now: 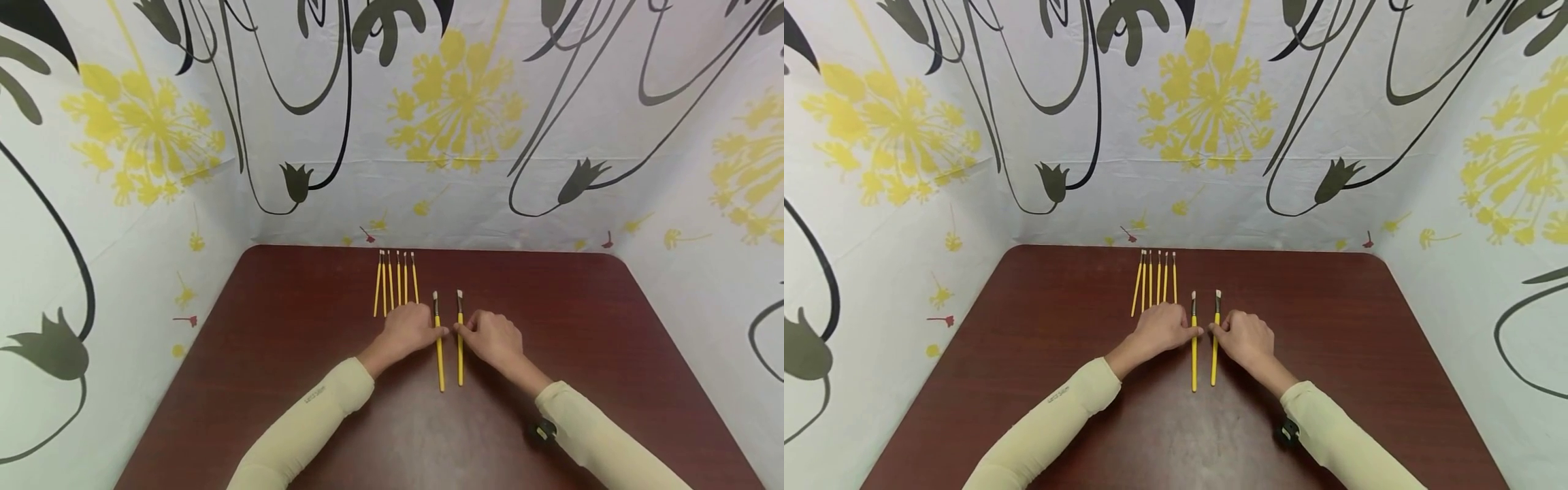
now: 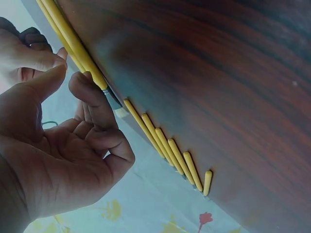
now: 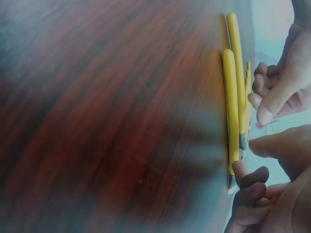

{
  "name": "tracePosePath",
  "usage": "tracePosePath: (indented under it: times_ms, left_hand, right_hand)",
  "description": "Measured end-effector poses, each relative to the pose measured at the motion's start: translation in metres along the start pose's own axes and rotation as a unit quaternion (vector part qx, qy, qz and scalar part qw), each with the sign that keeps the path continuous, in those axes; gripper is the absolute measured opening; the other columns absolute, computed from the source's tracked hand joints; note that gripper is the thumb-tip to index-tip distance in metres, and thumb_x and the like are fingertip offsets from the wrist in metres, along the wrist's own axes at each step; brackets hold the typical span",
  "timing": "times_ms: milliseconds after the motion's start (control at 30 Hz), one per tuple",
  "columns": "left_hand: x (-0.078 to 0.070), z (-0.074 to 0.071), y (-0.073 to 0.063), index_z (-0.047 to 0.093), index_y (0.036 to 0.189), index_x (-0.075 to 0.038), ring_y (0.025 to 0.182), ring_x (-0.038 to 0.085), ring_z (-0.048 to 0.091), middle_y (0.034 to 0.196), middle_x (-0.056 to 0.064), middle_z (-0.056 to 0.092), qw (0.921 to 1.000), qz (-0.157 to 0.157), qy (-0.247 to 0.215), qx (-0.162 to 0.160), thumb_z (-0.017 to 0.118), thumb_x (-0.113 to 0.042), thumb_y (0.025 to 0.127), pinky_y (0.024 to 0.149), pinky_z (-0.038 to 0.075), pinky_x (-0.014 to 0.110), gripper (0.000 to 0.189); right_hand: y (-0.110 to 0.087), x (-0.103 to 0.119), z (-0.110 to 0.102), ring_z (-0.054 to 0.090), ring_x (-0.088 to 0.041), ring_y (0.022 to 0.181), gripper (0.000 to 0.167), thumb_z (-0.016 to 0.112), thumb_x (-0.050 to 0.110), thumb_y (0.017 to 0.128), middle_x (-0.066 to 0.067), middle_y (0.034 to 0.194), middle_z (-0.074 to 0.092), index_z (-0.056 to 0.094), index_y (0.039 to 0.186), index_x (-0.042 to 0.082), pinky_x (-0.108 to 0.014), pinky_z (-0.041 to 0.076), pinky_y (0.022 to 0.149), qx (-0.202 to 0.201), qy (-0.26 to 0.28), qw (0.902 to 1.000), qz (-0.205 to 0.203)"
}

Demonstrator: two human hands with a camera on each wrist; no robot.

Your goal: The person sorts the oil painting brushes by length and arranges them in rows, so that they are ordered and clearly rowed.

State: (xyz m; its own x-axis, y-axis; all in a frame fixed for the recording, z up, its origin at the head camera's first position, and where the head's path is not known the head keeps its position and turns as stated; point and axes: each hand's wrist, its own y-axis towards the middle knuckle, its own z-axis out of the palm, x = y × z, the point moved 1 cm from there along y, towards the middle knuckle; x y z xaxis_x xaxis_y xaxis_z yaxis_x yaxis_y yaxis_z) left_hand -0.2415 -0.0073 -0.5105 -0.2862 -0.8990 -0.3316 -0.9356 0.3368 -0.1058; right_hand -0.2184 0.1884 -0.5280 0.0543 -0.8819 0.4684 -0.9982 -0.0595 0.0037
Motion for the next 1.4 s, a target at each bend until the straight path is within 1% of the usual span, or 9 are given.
tracePosePath:
  times_ms: [200, 367, 533, 733, 867, 1000, 1200, 1300, 1400]
  left_hand:
    - [-0.002, -0.001, -0.001, 0.050, 0.056, -0.020, 0.043, 0.007, 0.026, 0.049, -0.010, 0.028, 1.0000, 0.006, -0.004, 0.002, 0.071, -0.055, 0.098, 0.041, 0.022, 0.025, 0.058]
    - [-0.003, 0.002, -0.004, 0.051, 0.058, -0.020, 0.043, 0.008, 0.029, 0.050, -0.009, 0.030, 1.0000, 0.002, -0.001, 0.003, 0.072, -0.058, 0.096, 0.042, 0.024, 0.026, 0.058]
    - [-0.006, 0.006, -0.005, 0.048, 0.057, -0.020, 0.044, 0.009, 0.032, 0.049, -0.009, 0.030, 0.9998, -0.004, 0.002, 0.021, 0.072, -0.060, 0.095, 0.043, 0.027, 0.026, 0.060]
    - [-0.010, 0.007, -0.004, 0.050, 0.058, -0.019, 0.045, 0.009, 0.033, 0.050, -0.008, 0.032, 0.9992, -0.011, -0.012, 0.037, 0.075, -0.053, 0.095, 0.043, 0.030, 0.026, 0.056]
    - [-0.011, 0.007, -0.003, 0.052, 0.060, -0.019, 0.046, 0.009, 0.035, 0.051, -0.008, 0.034, 0.9992, -0.012, -0.010, 0.038, 0.076, -0.053, 0.095, 0.044, 0.031, 0.026, 0.054]
    - [-0.013, 0.007, -0.002, 0.050, 0.059, -0.020, 0.046, 0.009, 0.035, 0.051, -0.008, 0.034, 0.9992, -0.013, 0.000, 0.039, 0.077, -0.054, 0.093, 0.044, 0.032, 0.025, 0.056]
    - [-0.014, 0.010, 0.000, 0.049, 0.057, -0.020, 0.044, 0.008, 0.034, 0.050, -0.008, 0.033, 0.9990, -0.007, 0.013, 0.042, 0.079, -0.053, 0.092, 0.042, 0.031, 0.024, 0.057]
    - [-0.014, 0.011, -0.001, 0.052, 0.057, -0.019, 0.044, 0.008, 0.037, 0.050, -0.008, 0.036, 0.9991, -0.003, 0.015, 0.040, 0.080, -0.052, 0.092, 0.042, 0.032, 0.024, 0.055]
    - [-0.014, 0.011, -0.002, 0.056, 0.060, -0.019, 0.045, 0.009, 0.041, 0.051, -0.007, 0.042, 0.9993, 0.001, 0.016, 0.035, 0.080, -0.051, 0.092, 0.042, 0.035, 0.025, 0.051]
  right_hand:
    - [-0.003, -0.002, 0.004, 0.042, -0.014, 0.046, 0.045, 0.071, 0.051, 0.098, 0.005, 0.052, 0.048, 0.066, 0.067, 0.018, -0.028, 0.028, 0.043, 0.003, -0.006, 0.9999, 0.013]
    - [-0.004, -0.003, 0.006, 0.040, -0.012, 0.045, 0.048, 0.070, 0.052, 0.098, 0.006, 0.050, 0.044, 0.065, 0.064, 0.020, -0.027, 0.027, 0.043, 0.010, -0.009, 0.9998, 0.013]
    - [-0.004, -0.001, 0.004, 0.043, -0.013, 0.047, 0.047, 0.071, 0.055, 0.097, 0.006, 0.050, 0.048, 0.068, 0.064, 0.022, -0.028, 0.029, 0.044, 0.014, -0.019, 0.9995, 0.020]
    - [-0.004, 0.000, 0.004, 0.048, -0.015, 0.047, 0.042, 0.073, 0.054, 0.095, 0.003, 0.051, 0.055, 0.076, 0.070, 0.020, -0.029, 0.032, 0.044, 0.012, -0.021, 0.9996, 0.018]
    - [-0.004, 0.000, 0.005, 0.047, -0.015, 0.047, 0.042, 0.073, 0.053, 0.095, 0.003, 0.051, 0.055, 0.076, 0.071, 0.019, -0.029, 0.031, 0.044, 0.008, -0.021, 0.9996, 0.016]
    - [-0.004, 0.001, 0.005, 0.046, -0.014, 0.046, 0.041, 0.075, 0.053, 0.094, 0.003, 0.050, 0.054, 0.076, 0.069, 0.020, -0.029, 0.030, 0.044, 0.005, -0.023, 0.9996, 0.016]
    - [-0.005, 0.002, 0.004, 0.043, -0.014, 0.046, 0.041, 0.077, 0.050, 0.093, 0.004, 0.049, 0.053, 0.073, 0.062, 0.023, -0.029, 0.027, 0.044, 0.005, -0.029, 0.9995, 0.013]
    - [-0.006, 0.003, 0.005, 0.042, -0.013, 0.046, 0.042, 0.078, 0.048, 0.093, 0.005, 0.049, 0.053, 0.071, 0.060, 0.024, -0.029, 0.026, 0.044, 0.010, -0.029, 0.9994, 0.013]
    - [-0.006, 0.003, 0.005, 0.046, -0.015, 0.047, 0.042, 0.078, 0.047, 0.093, 0.005, 0.050, 0.054, 0.069, 0.058, 0.024, -0.029, 0.028, 0.044, 0.012, -0.030, 0.9994, 0.013]
